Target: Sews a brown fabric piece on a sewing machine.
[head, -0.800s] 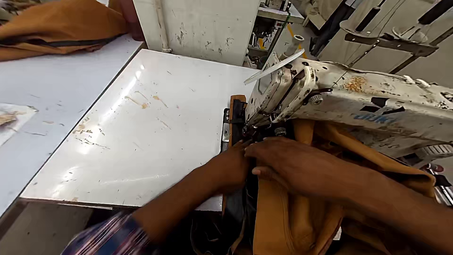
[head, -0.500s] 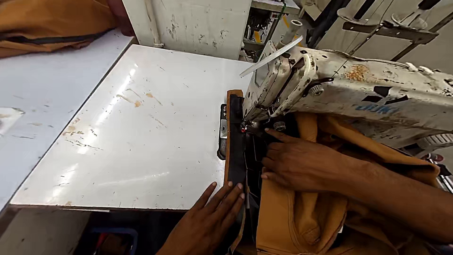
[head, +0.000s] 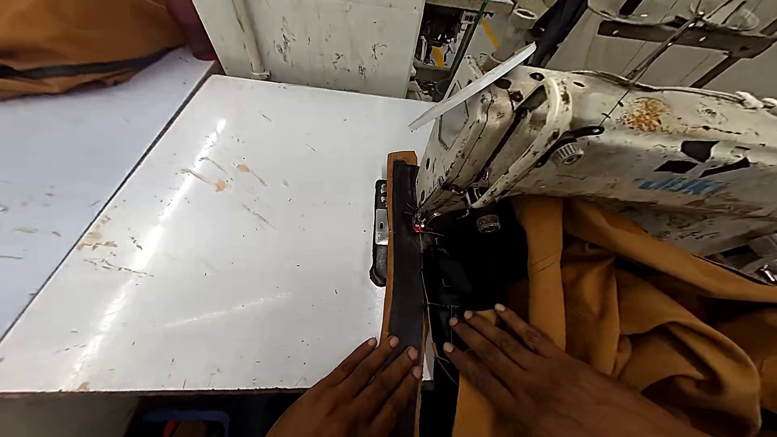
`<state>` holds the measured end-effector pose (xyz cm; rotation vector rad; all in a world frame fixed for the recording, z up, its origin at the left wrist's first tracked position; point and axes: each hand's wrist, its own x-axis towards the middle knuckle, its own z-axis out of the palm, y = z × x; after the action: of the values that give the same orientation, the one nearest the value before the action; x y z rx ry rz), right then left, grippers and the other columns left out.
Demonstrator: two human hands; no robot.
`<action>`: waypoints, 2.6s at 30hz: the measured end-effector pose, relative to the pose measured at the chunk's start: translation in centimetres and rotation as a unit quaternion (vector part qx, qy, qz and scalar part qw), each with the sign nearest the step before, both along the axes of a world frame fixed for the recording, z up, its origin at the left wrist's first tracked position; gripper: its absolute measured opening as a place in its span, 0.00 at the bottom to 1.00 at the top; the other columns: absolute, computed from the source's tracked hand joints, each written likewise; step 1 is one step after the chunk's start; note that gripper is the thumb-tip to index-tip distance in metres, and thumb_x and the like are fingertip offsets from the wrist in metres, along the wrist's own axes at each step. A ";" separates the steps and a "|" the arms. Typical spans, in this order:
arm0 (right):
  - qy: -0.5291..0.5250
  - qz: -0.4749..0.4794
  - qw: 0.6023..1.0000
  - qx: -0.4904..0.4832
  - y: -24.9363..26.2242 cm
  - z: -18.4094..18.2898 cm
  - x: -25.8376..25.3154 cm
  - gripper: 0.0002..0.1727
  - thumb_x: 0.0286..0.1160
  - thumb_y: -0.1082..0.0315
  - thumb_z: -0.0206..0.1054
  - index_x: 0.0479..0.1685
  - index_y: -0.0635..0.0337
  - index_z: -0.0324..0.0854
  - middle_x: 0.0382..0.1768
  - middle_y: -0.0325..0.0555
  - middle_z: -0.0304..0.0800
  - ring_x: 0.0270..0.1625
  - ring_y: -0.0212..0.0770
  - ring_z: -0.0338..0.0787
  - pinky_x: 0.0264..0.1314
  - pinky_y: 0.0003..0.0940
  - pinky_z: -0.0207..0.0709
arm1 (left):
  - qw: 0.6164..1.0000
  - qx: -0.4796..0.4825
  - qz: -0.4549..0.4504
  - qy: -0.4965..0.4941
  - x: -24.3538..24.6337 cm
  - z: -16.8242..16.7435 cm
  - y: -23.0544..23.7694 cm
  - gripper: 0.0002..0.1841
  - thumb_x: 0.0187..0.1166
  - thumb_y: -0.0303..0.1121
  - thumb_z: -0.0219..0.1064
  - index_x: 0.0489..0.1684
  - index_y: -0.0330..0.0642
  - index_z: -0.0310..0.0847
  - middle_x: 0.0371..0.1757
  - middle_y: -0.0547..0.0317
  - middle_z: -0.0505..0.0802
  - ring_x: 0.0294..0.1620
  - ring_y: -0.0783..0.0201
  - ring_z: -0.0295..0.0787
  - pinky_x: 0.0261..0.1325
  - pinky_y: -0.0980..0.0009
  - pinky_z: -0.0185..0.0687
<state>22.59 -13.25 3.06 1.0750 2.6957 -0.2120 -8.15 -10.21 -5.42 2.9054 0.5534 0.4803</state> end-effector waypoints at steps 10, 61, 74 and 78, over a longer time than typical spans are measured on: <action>0.084 -0.045 0.991 -0.096 4.7 3.1 0.3 0.54 0.66 0.18 0.52 0.81 0.51 0.74 0.79 0.45 0.79 0.80 0.47 0.80 0.79 0.51 0.75 | 0.997 -0.023 -0.073 -0.016 4.1 5.3 12.4 0.19 0.78 0.27 0.59 0.64 0.43 0.87 0.69 0.59 0.91 0.69 0.60 0.87 0.71 0.63 0.83; 0.038 -0.030 0.997 -0.052 4.6 1.6 -2.9 0.28 0.81 0.47 0.52 0.64 0.60 0.79 0.83 0.54 0.75 0.78 0.56 0.80 0.62 0.51 0.78 | 0.983 -0.030 -0.153 -0.093 1.8 2.0 11.1 0.13 0.90 0.26 0.50 0.53 0.40 0.84 0.65 0.52 0.91 0.72 0.54 0.86 0.75 0.63 0.81; 0.042 -0.033 0.999 -0.011 3.5 0.6 -3.1 0.29 0.79 0.45 0.50 0.64 0.57 0.80 0.81 0.56 0.76 0.72 0.55 0.84 0.53 0.51 0.76 | 0.987 -0.038 -0.059 -0.145 3.0 0.7 10.5 0.10 0.88 0.34 0.61 0.54 0.46 0.90 0.63 0.60 0.94 0.66 0.63 0.89 0.68 0.70 0.84; 0.056 -0.030 0.998 0.009 3.4 0.2 -3.1 0.26 0.81 0.50 0.49 0.62 0.58 0.81 0.78 0.56 0.80 0.69 0.54 0.86 0.51 0.49 0.76 | 0.987 -0.033 -0.062 -0.142 2.8 0.5 10.6 0.10 0.87 0.33 0.62 0.55 0.47 0.90 0.63 0.61 0.93 0.67 0.63 0.89 0.69 0.69 0.84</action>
<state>19.46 -9.80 3.29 1.1832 2.7706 -0.2667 -5.32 0.37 -4.90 2.7189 0.3364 0.8229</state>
